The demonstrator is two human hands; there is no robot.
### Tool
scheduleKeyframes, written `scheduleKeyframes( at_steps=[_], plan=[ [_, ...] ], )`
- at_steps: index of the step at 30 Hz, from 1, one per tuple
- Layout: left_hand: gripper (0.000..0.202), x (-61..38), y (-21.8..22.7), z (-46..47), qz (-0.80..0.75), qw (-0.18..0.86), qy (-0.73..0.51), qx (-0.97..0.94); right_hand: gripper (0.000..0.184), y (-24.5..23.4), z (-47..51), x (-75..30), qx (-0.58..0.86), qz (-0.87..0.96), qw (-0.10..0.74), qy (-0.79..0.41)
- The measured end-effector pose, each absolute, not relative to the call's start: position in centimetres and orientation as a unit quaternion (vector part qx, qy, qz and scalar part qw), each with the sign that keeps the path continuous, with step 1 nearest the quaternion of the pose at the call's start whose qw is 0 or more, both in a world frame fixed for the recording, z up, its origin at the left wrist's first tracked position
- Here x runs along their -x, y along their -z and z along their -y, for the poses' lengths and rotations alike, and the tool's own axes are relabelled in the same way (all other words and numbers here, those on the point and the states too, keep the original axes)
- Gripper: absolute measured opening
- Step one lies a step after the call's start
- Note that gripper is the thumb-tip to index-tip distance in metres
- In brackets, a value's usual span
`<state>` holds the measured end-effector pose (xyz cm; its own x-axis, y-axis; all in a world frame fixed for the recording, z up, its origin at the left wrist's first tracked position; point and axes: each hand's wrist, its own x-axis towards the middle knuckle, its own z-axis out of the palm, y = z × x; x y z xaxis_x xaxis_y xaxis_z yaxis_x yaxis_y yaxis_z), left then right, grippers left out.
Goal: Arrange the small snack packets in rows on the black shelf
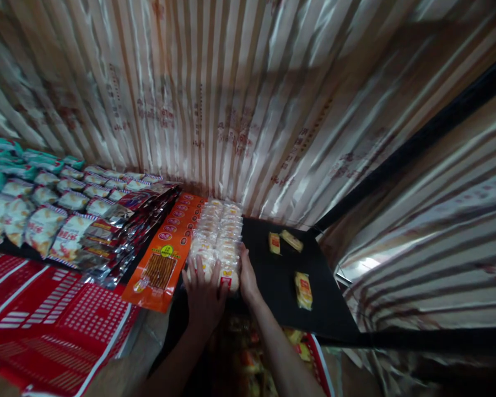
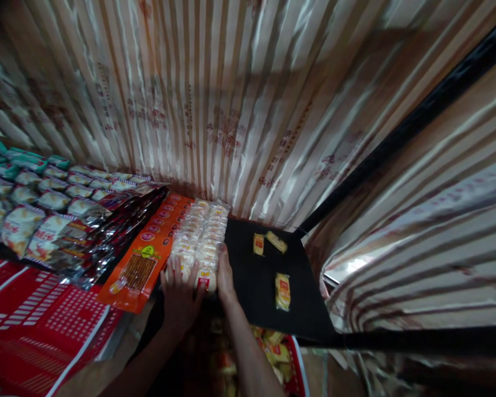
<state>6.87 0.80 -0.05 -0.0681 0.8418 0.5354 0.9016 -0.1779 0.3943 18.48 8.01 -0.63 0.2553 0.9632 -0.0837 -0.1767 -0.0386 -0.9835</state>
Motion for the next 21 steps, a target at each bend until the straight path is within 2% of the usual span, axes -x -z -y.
scheduleKeyframes(
  at_steps=[7,12,17,21],
  plan=[
    [0.055,-7.0,-0.2,-1.0,0.64,0.033,0.358,0.679,0.074,-1.4,-10.2,-19.2,0.512,0.282,0.617,-0.527],
    [0.053,-7.0,0.0,-1.1,0.639,0.028,0.364,0.677,0.067,-1.8,-11.5,-19.3,0.449,0.306,0.581,-0.606],
    [0.054,-7.0,0.3,-1.3,0.633,0.026,0.376,0.676,0.062,-2.0,-12.6,-19.7,0.474,0.292,0.608,-0.567],
    [0.059,-7.0,0.7,-1.3,0.627,0.029,0.381,0.679,0.059,-2.0,-13.5,-19.3,0.428,0.293,0.604,-0.606]
  ],
)
